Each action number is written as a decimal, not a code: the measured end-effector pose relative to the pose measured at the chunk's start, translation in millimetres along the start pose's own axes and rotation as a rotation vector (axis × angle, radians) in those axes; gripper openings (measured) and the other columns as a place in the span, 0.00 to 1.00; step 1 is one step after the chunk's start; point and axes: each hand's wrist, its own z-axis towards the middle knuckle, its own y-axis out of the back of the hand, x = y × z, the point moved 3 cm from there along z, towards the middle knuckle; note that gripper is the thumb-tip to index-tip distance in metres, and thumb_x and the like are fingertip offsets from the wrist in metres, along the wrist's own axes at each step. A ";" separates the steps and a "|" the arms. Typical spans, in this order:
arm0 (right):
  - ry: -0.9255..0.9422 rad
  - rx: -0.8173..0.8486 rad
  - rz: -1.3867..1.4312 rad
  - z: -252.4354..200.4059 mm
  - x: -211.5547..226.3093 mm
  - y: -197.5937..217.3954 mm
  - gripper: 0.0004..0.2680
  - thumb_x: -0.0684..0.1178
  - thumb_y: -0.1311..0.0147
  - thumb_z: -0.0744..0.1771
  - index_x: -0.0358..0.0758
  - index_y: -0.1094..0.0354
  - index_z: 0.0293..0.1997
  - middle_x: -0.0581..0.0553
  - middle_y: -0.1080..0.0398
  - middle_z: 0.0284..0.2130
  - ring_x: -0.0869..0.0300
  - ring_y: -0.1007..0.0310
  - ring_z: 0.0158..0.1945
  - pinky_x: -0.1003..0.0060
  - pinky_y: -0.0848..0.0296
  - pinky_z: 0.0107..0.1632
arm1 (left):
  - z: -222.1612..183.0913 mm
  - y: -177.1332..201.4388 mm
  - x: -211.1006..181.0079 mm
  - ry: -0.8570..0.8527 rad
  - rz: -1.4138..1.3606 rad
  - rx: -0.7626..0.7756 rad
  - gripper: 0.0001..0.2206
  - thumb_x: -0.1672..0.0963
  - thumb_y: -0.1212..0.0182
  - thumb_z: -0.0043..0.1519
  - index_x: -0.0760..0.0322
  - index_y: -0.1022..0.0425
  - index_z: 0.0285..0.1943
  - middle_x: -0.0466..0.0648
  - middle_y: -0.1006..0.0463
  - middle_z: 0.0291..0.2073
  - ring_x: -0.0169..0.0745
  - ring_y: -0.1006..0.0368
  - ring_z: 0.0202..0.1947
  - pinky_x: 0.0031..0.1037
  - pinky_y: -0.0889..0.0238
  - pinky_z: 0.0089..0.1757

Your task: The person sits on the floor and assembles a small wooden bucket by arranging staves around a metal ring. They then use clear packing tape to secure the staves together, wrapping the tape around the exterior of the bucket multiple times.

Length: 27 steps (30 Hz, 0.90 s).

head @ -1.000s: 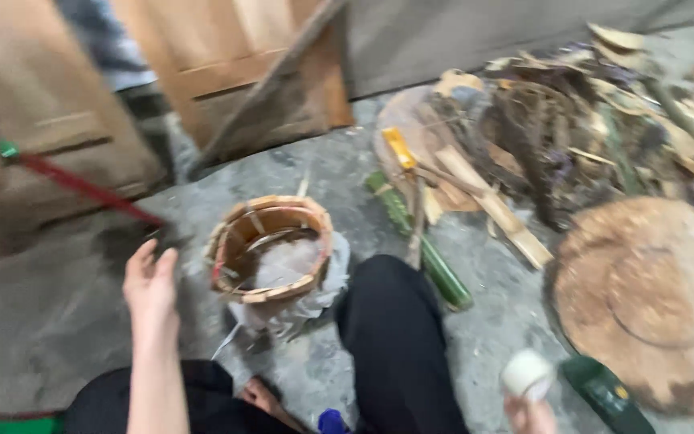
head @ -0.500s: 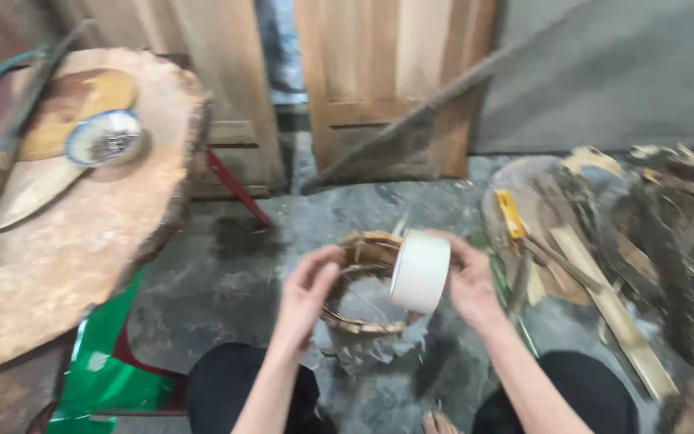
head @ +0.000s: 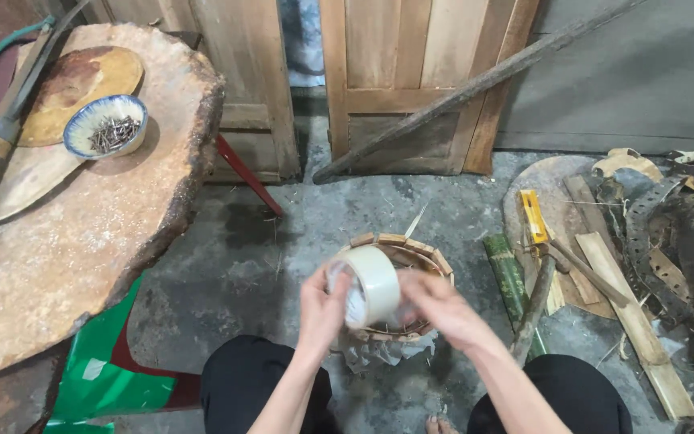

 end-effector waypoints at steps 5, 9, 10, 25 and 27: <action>0.163 0.252 0.265 -2.4 12.0 4.3 0.20 0.54 0.50 0.68 0.30 0.32 0.64 0.36 0.23 0.51 0.53 0.25 0.55 0.54 0.27 0.57 | 7.4 2.6 12.4 -0.156 0.078 -0.041 0.07 0.60 0.42 0.62 0.65 0.19 0.43 0.54 0.15 0.28 0.36 0.25 0.39 0.36 0.30 0.47; 0.129 0.225 0.240 -1.8 3.4 3.7 0.17 0.45 0.37 0.64 0.31 0.26 0.58 0.41 0.19 0.42 0.59 0.22 0.44 0.59 0.25 0.54 | 1.4 -19.9 28.9 0.204 -0.133 0.146 0.22 0.57 0.46 0.66 0.71 0.32 0.70 0.63 0.25 0.61 0.54 0.28 0.61 0.46 0.30 0.54; 0.127 0.224 0.242 -2.9 3.7 3.3 0.17 0.45 0.37 0.64 0.31 0.26 0.58 0.41 0.19 0.42 0.59 0.22 0.44 0.59 0.25 0.54 | 3.9 -17.9 32.2 0.206 -0.132 0.146 0.22 0.57 0.46 0.66 0.71 0.32 0.70 0.63 0.25 0.61 0.54 0.28 0.61 0.46 0.30 0.54; -0.297 0.058 0.950 -3.8 15.6 0.4 0.11 0.54 0.48 0.70 0.42 0.28 0.54 0.44 0.22 0.45 0.53 0.22 0.47 0.51 0.25 0.57 | 5.4 -20.1 35.1 0.569 -0.816 0.577 0.18 0.48 0.41 0.65 0.66 0.24 0.51 0.63 0.17 0.44 0.59 0.18 0.42 0.51 0.23 0.44; -0.167 0.151 0.860 -2.5 13.0 -3.4 0.10 0.50 0.44 0.67 0.39 0.27 0.51 0.39 0.22 0.47 0.51 0.22 0.51 0.51 0.29 0.60 | 8.6 -18.0 38.7 0.649 -0.911 0.490 0.21 0.48 0.39 0.64 0.69 0.29 0.56 0.69 0.22 0.48 0.69 0.21 0.46 0.55 0.25 0.46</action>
